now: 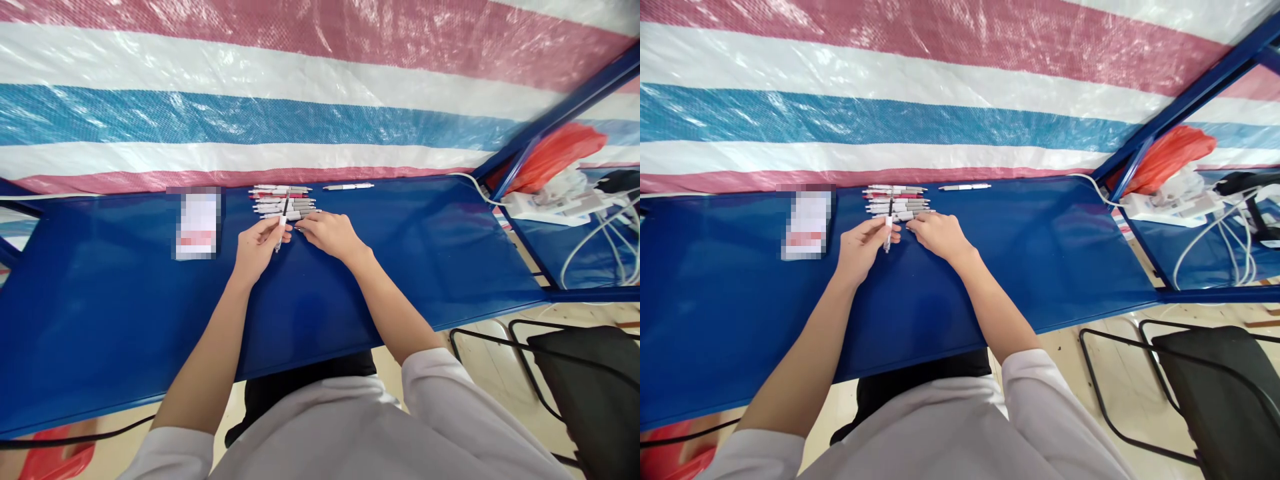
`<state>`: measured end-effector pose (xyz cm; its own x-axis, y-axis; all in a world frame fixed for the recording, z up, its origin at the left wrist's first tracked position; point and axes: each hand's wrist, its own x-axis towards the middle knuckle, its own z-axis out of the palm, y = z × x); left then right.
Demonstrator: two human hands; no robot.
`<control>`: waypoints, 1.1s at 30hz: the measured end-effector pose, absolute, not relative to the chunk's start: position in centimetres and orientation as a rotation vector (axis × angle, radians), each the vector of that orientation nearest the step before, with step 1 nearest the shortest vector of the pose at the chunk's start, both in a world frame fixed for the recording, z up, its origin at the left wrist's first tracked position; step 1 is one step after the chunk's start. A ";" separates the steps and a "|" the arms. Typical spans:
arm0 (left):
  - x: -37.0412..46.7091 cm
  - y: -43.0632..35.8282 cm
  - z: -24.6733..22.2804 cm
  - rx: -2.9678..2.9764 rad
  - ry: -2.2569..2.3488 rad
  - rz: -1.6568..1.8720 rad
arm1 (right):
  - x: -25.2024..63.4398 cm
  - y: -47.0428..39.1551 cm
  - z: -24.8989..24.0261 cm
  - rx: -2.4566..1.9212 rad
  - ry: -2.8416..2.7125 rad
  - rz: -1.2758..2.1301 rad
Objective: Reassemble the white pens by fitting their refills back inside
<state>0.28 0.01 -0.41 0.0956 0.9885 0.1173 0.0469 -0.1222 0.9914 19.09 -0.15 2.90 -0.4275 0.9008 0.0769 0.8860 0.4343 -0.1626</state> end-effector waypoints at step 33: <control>-0.8 -0.4 -0.2 1.658 1.197 1.137 | 18.6 0.7 2.6 -0.925 -0.601 1.137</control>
<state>-0.77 -0.38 -0.16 0.1556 0.9639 0.2161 0.2655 -0.2515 0.9307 18.57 0.68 2.62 0.3323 0.9421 -0.0452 -0.4927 0.1325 -0.8601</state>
